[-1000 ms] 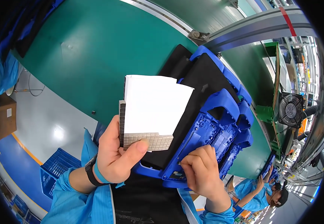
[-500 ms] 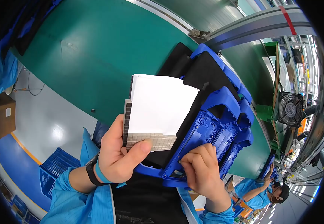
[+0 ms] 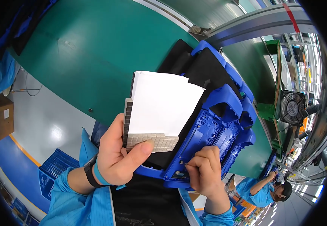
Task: The person peels adhesive pads from a sheet and attaches them onto the inside of plastic device casings on a tray, then moves the tray along the assembly line to repeat the process with a new batch of casings.
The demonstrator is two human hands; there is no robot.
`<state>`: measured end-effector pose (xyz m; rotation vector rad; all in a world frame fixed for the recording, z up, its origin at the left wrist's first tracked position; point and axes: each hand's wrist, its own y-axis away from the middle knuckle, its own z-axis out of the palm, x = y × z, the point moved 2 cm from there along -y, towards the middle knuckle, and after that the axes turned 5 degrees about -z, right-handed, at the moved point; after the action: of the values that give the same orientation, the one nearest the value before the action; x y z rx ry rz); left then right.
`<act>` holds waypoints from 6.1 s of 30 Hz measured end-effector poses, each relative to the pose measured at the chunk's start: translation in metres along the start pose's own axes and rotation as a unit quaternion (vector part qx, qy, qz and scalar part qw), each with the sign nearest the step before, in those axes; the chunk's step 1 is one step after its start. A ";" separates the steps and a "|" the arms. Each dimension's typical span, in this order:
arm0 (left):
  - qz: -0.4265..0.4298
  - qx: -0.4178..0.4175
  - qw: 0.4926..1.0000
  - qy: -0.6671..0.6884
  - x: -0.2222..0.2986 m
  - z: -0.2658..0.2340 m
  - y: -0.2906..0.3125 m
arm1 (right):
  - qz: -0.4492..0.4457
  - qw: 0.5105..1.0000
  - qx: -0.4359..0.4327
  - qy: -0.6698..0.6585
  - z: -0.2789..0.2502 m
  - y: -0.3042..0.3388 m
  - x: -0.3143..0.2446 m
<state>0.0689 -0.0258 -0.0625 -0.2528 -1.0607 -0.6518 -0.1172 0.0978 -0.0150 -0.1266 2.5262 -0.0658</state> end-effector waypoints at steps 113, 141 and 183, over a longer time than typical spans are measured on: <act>-0.045 -0.112 0.971 -0.207 0.008 0.036 -0.011 | 0.093 0.995 -0.003 0.036 -0.035 0.037 0.042; -0.037 -0.117 0.970 -0.208 0.005 0.035 -0.012 | 0.098 0.994 -0.007 0.048 -0.034 0.035 0.041; -0.026 -0.099 0.971 -0.214 0.002 0.034 -0.010 | 0.096 0.993 -0.014 0.066 -0.037 0.059 0.041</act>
<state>0.0390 -0.0179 -0.0460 -0.5591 -1.4192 -0.7721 -0.1763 0.1527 -0.0130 0.1125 2.6597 0.0396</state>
